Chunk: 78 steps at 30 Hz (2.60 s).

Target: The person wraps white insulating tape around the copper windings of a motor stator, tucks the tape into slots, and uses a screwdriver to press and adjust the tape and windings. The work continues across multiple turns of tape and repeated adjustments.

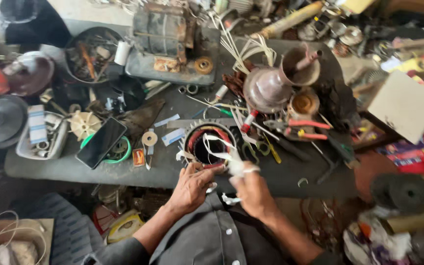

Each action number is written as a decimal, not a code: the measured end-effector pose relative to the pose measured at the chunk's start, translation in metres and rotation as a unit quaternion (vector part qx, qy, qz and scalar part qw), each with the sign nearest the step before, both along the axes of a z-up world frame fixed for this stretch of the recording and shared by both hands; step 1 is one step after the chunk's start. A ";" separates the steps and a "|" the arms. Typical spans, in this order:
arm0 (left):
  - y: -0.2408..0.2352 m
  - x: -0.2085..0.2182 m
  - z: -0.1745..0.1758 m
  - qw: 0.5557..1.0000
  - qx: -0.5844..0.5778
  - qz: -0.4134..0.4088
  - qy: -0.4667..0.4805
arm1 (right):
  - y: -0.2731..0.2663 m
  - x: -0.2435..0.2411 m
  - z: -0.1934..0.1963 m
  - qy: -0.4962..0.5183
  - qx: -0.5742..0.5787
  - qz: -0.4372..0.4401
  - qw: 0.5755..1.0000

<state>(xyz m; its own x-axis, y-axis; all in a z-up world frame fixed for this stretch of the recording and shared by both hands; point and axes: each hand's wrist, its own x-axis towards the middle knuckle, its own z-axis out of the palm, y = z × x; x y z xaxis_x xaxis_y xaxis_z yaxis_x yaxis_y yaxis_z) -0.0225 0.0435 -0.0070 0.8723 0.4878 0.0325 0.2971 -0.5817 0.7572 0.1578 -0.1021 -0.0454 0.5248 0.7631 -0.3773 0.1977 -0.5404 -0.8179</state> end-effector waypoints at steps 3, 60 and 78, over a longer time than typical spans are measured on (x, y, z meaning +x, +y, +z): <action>0.004 -0.003 -0.009 0.999 0.039 -0.015 -0.017 | 0.013 -0.010 0.067 -0.253 -0.001 0.376 0.892; 0.012 0.040 0.028 0.923 -0.226 0.312 -0.008 | 0.012 0.281 0.115 -0.430 -0.034 0.302 0.850; 0.023 0.061 0.057 0.879 -0.279 0.384 -0.051 | 0.096 0.089 0.084 -0.186 0.225 0.125 0.948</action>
